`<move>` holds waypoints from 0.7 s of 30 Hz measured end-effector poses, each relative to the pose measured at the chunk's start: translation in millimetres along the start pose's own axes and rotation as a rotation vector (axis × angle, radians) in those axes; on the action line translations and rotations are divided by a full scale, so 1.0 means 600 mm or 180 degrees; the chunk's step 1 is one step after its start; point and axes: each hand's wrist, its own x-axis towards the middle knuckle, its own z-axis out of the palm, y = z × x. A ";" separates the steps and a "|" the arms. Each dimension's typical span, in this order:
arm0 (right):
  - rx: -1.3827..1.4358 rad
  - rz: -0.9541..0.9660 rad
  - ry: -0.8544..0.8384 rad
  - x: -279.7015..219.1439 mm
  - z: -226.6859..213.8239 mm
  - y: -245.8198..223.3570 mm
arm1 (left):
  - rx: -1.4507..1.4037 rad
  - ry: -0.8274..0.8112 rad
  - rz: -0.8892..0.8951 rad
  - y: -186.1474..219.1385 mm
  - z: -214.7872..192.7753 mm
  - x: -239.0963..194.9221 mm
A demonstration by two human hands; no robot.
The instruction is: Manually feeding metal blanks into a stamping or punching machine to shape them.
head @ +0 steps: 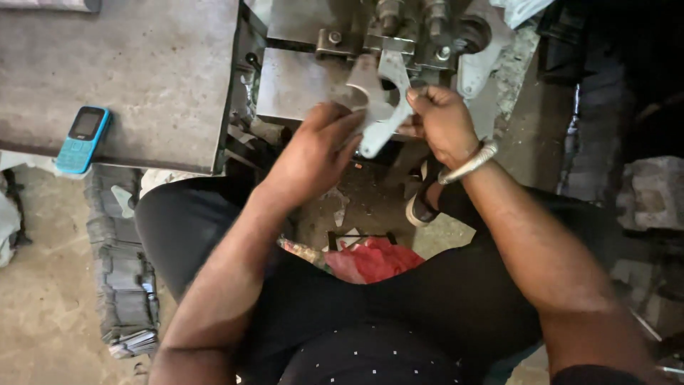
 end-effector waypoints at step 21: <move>-0.3286 -0.2690 0.1634 0.108 -0.216 -0.092 | 0.1363 0.0207 0.0961 -0.046 0.147 0.038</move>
